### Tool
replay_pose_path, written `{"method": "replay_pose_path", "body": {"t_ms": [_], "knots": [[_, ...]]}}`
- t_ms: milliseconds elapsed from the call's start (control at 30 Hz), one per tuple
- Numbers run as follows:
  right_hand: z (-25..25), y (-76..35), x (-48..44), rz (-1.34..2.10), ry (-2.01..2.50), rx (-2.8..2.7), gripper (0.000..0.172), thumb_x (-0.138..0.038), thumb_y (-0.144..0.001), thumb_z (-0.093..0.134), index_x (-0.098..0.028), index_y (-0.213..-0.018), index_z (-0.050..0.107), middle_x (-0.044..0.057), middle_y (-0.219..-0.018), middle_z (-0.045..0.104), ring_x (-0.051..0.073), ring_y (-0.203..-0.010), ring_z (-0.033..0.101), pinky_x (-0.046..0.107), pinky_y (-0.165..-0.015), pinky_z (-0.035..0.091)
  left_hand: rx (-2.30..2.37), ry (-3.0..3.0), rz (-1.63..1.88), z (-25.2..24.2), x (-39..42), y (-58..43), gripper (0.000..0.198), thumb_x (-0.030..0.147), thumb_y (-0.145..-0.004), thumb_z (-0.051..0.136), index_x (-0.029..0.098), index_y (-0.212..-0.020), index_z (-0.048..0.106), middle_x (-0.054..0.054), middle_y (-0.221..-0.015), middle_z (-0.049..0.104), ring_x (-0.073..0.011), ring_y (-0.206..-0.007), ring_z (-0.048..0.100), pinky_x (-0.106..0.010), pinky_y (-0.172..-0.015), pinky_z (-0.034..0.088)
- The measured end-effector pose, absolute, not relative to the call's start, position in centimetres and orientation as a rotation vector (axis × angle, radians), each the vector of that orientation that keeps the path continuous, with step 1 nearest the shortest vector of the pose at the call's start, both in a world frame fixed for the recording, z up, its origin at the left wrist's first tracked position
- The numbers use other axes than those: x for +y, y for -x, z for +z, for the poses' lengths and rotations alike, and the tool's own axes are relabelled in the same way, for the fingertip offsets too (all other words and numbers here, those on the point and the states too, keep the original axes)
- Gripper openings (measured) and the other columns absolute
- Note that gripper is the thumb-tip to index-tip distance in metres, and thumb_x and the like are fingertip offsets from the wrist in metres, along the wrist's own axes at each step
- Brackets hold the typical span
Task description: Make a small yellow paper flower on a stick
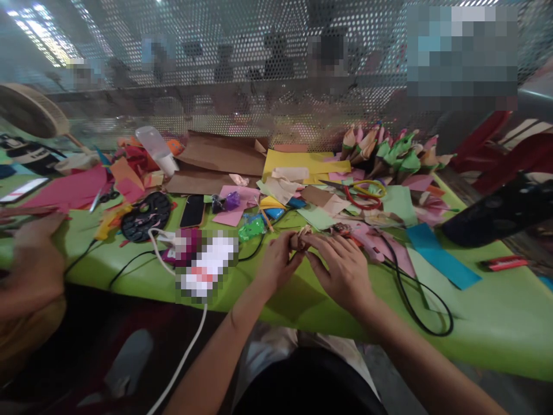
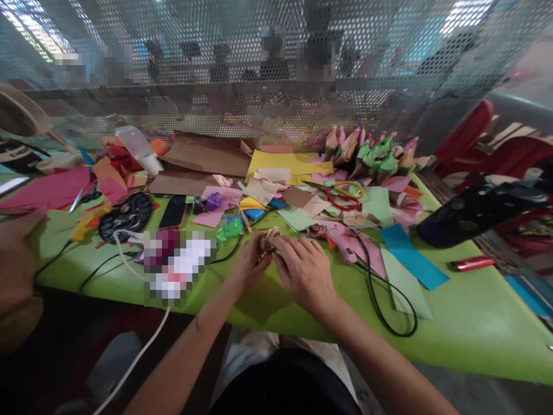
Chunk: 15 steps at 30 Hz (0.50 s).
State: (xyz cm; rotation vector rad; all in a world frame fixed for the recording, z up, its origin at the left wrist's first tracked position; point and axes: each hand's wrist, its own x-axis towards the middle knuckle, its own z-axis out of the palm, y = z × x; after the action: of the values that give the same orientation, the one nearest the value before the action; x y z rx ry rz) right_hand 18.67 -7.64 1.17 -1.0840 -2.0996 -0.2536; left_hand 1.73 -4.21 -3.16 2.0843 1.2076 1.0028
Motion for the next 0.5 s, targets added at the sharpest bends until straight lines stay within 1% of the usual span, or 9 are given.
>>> {"method": "replay_pose_path", "body": {"t_ms": [133,300,400,500], "knots": [[0.88,-18.41,-7.68,-0.211,1.049,-2.136,0.02,-0.021,-0.099,0.053,-0.019,-0.115,0.063,0.008,-0.1,0.077,0.022,-0.08,0.067,0.037,-0.073,0.045,1.188,-2.075,1.037,-3.1,-4.22,-1.71,0.035,0.02,-0.088,0.059,0.017,-0.123,0.052,-0.013,-0.117,0.067,-0.026,-0.106,0.063,-0.039,-0.091,0.045],[0.78,-18.38,-7.65,-0.058,1.078,-2.071,0.018,-0.024,-0.097,0.056,-0.021,-0.113,0.063,0.006,-0.093,0.076,0.022,-0.077,0.067,0.036,-0.07,0.047,1.193,-2.039,1.011,-2.61,-4.4,-1.75,0.035,0.021,-0.088,0.058,0.019,-0.123,0.053,-0.011,-0.114,0.068,-0.0242,-0.102,0.063,-0.038,-0.09,0.046],[0.87,-18.42,-7.62,-0.012,1.01,-1.983,0.021,-0.021,-0.095,0.06,-0.023,-0.115,0.062,0.007,-0.099,0.074,0.023,-0.088,0.069,0.036,-0.075,0.053,1.175,-2.046,1.01,-2.55,-4.38,-1.77,0.036,0.022,-0.088,0.058,0.019,-0.123,0.053,-0.011,-0.114,0.067,-0.0246,-0.102,0.063,-0.038,-0.09,0.046],[0.9,-18.54,-7.55,-0.06,1.001,-1.895,0.026,-0.021,-0.093,0.062,-0.026,-0.118,0.064,0.009,-0.105,0.072,0.026,-0.099,0.068,0.04,-0.083,0.055,1.197,-2.046,1.002,-2.75,-4.29,-1.71,0.036,0.024,-0.088,0.059,0.018,-0.124,0.052,-0.01,-0.112,0.067,-0.0243,-0.097,0.062,-0.038,-0.087,0.047]]}}
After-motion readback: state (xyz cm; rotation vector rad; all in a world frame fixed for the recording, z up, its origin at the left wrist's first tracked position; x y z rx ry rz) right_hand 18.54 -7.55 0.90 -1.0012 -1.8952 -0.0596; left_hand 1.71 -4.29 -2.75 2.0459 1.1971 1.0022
